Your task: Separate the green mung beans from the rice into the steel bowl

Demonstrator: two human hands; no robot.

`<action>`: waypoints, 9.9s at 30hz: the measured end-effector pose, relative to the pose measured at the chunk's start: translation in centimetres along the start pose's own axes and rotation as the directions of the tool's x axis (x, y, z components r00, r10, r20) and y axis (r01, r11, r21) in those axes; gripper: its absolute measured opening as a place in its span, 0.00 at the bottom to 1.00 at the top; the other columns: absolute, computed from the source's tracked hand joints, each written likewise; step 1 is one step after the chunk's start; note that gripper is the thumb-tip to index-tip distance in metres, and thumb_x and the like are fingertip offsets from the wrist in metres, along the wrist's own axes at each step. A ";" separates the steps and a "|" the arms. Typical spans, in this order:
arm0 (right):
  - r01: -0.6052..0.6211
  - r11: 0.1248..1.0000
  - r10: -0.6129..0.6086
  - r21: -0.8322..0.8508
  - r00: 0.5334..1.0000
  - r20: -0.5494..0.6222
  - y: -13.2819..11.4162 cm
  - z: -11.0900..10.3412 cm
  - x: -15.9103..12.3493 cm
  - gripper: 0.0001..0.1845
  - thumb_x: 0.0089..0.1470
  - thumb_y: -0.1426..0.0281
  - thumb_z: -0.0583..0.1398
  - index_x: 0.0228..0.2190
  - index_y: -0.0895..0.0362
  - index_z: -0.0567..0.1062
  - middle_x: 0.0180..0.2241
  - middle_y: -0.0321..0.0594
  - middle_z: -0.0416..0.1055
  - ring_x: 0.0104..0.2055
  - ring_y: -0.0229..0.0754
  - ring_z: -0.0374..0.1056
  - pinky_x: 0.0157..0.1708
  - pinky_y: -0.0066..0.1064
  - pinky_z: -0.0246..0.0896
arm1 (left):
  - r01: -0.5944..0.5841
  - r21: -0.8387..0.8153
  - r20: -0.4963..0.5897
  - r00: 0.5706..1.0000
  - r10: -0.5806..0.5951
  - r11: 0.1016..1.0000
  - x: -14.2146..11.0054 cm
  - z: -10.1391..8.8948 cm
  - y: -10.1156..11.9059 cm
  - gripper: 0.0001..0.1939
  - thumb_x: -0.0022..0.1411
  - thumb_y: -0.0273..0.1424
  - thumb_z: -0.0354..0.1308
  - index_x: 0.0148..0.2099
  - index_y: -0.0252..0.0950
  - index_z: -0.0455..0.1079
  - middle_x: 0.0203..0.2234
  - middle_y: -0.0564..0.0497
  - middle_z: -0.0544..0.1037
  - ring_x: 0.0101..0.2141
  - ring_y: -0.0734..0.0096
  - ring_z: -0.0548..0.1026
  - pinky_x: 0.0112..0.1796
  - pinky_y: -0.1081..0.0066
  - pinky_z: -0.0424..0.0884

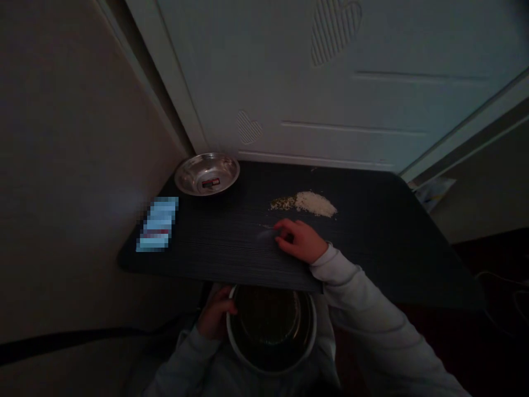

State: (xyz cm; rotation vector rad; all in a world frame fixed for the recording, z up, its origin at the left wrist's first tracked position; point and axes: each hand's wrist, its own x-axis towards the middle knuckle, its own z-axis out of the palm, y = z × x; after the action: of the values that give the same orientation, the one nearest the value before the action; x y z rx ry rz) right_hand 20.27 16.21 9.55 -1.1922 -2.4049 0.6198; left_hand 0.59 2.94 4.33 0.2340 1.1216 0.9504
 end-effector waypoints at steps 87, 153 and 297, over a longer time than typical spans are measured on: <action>-0.403 0.915 0.390 0.002 0.885 -0.253 4.4 -2.4 -3.4 0.10 0.44 0.64 0.52 0.28 0.56 0.67 0.13 0.29 0.59 0.17 0.32 0.57 0.19 0.23 0.49 | 0.039 -0.004 -0.001 0.999 -0.039 0.999 0.8 -2.5 -1.0 0.17 0.28 0.18 0.49 0.24 0.36 0.71 0.12 0.56 0.72 0.19 0.70 0.68 0.23 0.71 0.60; -0.248 0.966 0.252 0.070 0.850 -0.462 8.4 -4.5 -2.7 0.11 0.44 0.65 0.55 0.30 0.56 0.72 0.30 0.38 0.70 0.32 0.37 0.63 0.33 0.30 0.57 | 0.013 0.125 -0.051 0.999 -0.007 0.992 0.6 -1.0 -0.4 0.16 0.30 0.19 0.48 0.25 0.36 0.71 0.20 0.54 0.75 0.28 0.62 0.71 0.29 0.67 0.63; -0.018 0.999 0.030 0.045 0.958 -0.285 1.8 -0.5 0.2 0.14 0.47 0.72 0.51 0.38 0.57 0.68 0.27 0.37 0.69 0.27 0.35 0.63 0.30 0.26 0.56 | 0.030 0.067 -0.016 0.999 -0.029 0.997 1.2 -1.0 -1.1 0.18 0.28 0.18 0.48 0.25 0.36 0.72 0.17 0.55 0.75 0.25 0.66 0.71 0.26 0.71 0.60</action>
State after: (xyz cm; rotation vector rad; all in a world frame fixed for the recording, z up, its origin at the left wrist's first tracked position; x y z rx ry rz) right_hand 21.62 17.46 9.04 -1.2045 -2.1294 0.4662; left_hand 0.46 2.90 2.45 0.2644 1.1693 0.8911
